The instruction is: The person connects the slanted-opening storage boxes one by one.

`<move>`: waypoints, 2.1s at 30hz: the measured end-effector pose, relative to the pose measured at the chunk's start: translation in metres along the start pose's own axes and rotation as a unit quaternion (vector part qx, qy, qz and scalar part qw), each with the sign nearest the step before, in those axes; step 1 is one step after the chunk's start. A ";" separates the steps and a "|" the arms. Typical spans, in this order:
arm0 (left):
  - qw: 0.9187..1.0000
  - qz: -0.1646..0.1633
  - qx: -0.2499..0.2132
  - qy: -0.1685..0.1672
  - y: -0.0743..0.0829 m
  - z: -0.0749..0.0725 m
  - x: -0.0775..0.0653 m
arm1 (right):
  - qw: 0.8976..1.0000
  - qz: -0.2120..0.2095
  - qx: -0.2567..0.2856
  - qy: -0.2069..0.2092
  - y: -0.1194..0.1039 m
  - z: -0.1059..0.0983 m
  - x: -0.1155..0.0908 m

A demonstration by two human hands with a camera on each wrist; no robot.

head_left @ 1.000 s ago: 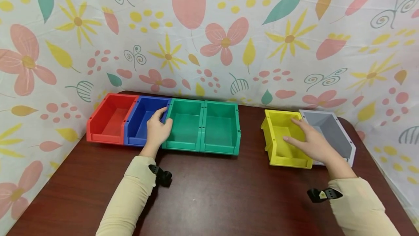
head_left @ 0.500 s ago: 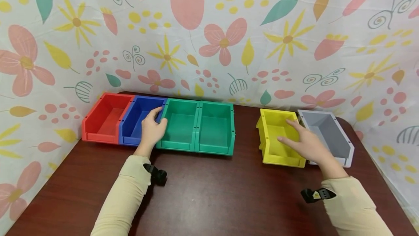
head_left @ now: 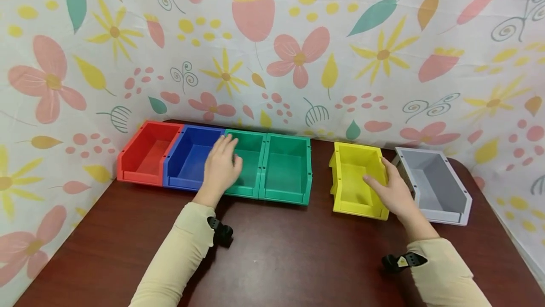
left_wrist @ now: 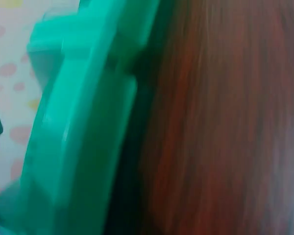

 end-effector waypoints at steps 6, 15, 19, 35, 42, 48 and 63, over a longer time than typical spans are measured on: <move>0.970 -0.135 -0.170 -0.109 0.020 0.035 0.007 | 0.999 0.020 0.028 -0.027 0.006 0.008 0.001; 0.879 -0.340 -0.318 -0.105 0.023 0.068 0.014 | 0.998 0.046 0.045 -0.019 0.010 0.004 0.004; 0.837 -0.388 -0.376 -0.078 0.018 0.069 0.005 | 0.996 0.059 0.060 -0.014 0.016 0.007 0.001; 0.868 -0.344 -0.358 0.003 0.030 0.069 -0.007 | 0.986 0.086 0.143 0.026 -0.003 0.008 0.013; 0.876 -0.324 -0.357 0.024 0.026 0.070 -0.009 | 0.981 0.088 0.173 0.024 -0.011 0.011 0.016; 0.886 -0.306 -0.349 0.007 0.027 0.071 -0.012 | 0.978 0.087 0.187 0.019 -0.015 0.011 0.018; 0.899 -0.283 -0.334 0.000 0.023 0.074 -0.013 | 0.977 0.080 0.194 0.020 -0.024 0.007 0.024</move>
Point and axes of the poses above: each hand's wrist, its own x-axis towards the middle knuckle, its own z-axis out of the palm, y = z × x, the point moved 5 cm from there along x, towards the middle knuckle, and after that the axes turned 10 degrees about -x, right-handed, at the moved point
